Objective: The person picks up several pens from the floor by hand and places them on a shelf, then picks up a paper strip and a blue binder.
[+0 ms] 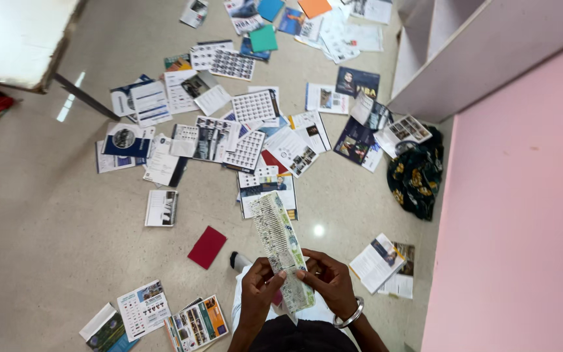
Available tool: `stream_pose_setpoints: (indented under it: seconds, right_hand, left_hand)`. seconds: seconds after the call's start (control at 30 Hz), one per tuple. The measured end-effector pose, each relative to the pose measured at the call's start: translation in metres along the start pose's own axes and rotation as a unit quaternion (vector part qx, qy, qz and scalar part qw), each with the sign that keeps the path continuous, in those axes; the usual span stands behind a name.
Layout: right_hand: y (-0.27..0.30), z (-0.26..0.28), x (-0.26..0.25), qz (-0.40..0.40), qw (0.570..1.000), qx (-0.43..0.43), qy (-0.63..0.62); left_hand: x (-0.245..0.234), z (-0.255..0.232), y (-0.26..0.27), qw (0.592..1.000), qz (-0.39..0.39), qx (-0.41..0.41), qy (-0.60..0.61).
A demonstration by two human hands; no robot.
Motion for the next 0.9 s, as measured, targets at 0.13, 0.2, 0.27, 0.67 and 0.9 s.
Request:
stream_pose_setpoints:
  seconds: [0.13, 0.2, 0.27, 0.67, 0.9]
  right_hand:
    - [-0.023, 0.038, 0.043, 0.041, 0.998, -0.051, 0.021]
    - [-0.032, 0.049, 0.063, 0.059, 0.996, -0.06, 0.035]
    - [-0.041, 0.062, 0.088, 0.064, 0.994, -0.071, 0.059]
    - [-0.11, 0.098, 0.286, 0.252, 0.96, -0.07, 0.102]
    - [-0.139, 0.097, 0.377, 0.329, 0.932, -0.015, 0.151]
  left_hand:
    - [-0.028, -0.039, -0.021, 0.999, -0.014, 0.032, -0.007]
    - [-0.047, -0.057, -0.024, 0.998, -0.007, 0.061, -0.01]
    - [-0.065, -0.077, -0.033, 0.997, -0.004, 0.081, -0.001]
    - [-0.218, -0.139, -0.051, 0.96, -0.161, 0.219, 0.07]
    - [-0.276, -0.196, -0.047, 0.902, -0.347, 0.256, 0.008]
Point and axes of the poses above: each hand's wrist, its own y-axis away from the middle knuckle, its own x-axis out of the palm, z = x × y, the point moved 4 cm from there along -y, towards the middle knuckle, and after that the axes turned 15 degrees about x, right-handed, at the moved point
